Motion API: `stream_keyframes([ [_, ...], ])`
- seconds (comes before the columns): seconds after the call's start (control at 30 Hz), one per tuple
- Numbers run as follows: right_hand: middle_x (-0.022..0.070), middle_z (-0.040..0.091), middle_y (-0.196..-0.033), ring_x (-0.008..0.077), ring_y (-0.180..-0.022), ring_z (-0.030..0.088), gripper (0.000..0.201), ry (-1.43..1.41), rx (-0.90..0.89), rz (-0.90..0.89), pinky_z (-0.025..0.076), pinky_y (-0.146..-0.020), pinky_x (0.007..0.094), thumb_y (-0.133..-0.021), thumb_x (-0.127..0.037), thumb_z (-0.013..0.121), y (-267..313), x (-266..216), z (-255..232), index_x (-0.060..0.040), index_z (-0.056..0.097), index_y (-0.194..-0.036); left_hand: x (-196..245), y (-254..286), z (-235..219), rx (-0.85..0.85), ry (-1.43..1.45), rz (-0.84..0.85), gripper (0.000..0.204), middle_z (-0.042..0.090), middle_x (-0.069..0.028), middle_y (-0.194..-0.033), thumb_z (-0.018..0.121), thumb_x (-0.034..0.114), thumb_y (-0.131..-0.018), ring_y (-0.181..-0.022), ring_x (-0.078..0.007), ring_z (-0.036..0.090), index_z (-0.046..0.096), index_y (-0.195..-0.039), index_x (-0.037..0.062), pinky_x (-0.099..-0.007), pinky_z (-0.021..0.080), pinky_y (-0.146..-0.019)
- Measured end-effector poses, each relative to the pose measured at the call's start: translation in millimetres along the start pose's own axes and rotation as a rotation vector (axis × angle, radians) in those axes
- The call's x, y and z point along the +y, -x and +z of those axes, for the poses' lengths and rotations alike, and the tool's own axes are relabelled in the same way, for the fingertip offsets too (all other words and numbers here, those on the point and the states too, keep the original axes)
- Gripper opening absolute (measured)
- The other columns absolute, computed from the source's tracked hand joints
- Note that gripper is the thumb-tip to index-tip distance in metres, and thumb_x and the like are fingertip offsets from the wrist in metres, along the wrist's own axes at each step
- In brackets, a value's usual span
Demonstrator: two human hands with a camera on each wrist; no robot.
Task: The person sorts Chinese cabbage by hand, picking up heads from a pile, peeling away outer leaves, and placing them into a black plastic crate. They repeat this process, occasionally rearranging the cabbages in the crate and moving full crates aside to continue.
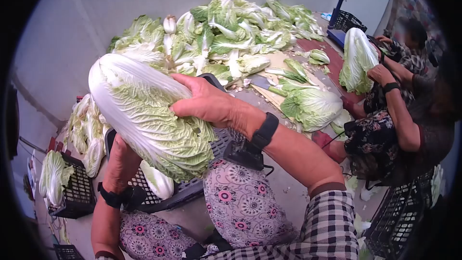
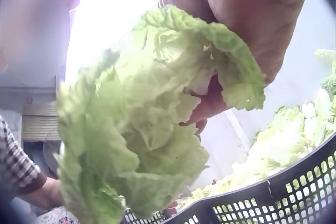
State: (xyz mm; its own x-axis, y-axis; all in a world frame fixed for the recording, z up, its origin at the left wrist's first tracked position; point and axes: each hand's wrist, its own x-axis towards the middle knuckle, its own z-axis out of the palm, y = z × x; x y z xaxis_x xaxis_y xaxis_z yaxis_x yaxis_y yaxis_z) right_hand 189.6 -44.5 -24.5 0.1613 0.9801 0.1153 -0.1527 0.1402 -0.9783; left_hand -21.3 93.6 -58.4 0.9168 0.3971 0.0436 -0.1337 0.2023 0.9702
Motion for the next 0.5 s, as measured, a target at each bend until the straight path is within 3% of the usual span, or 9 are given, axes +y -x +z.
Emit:
stream_keyframes([
  [0.13, 0.0103, 0.057, -0.117, 0.0147, -0.102, 0.057, 0.065, -0.248, 0.097, -0.066, 0.05, -0.086, 0.0281, -0.078, -0.003, 0.059, 13, 14, -28, 0.001, 0.034, -0.137, 6, -4, 20, 0.042, -0.126, -0.011, 0.104, 0.047, -0.0128, -0.129, 0.073, 0.061, -0.066, -0.116, -0.0226, 0.05, 0.028, -0.14, 0.0031, -0.0352, 0.045, -0.09],
  [0.27, 0.0118, 0.054, -0.123, 0.0184, -0.105, 0.058, 0.063, -0.394, 0.252, -0.239, 0.05, -0.09, 0.0322, -0.081, -0.004, 0.059, 48, 33, -79, -0.0011, 0.032, -0.138, 3, -5, -7, 0.073, -0.135, -0.052, 0.077, 0.053, -0.0144, -0.121, 0.069, 0.042, -0.079, -0.106, -0.0222, 0.057, 0.035, -0.136, 0.0027, -0.0333, 0.051, -0.084],
  [0.5, 0.0134, 0.053, -0.123, 0.0235, -0.109, 0.056, 0.054, -0.409, 0.725, -0.361, 0.048, -0.093, 0.0382, -0.084, -0.003, 0.054, 133, 94, -178, -0.0014, 0.035, -0.135, -6, -5, -43, 0.197, -0.112, -0.129, 0.048, 0.061, -0.0096, -0.107, 0.062, 0.03, -0.088, -0.095, -0.0191, 0.062, 0.047, -0.125, 0.0026, -0.0314, 0.053, -0.079],
])
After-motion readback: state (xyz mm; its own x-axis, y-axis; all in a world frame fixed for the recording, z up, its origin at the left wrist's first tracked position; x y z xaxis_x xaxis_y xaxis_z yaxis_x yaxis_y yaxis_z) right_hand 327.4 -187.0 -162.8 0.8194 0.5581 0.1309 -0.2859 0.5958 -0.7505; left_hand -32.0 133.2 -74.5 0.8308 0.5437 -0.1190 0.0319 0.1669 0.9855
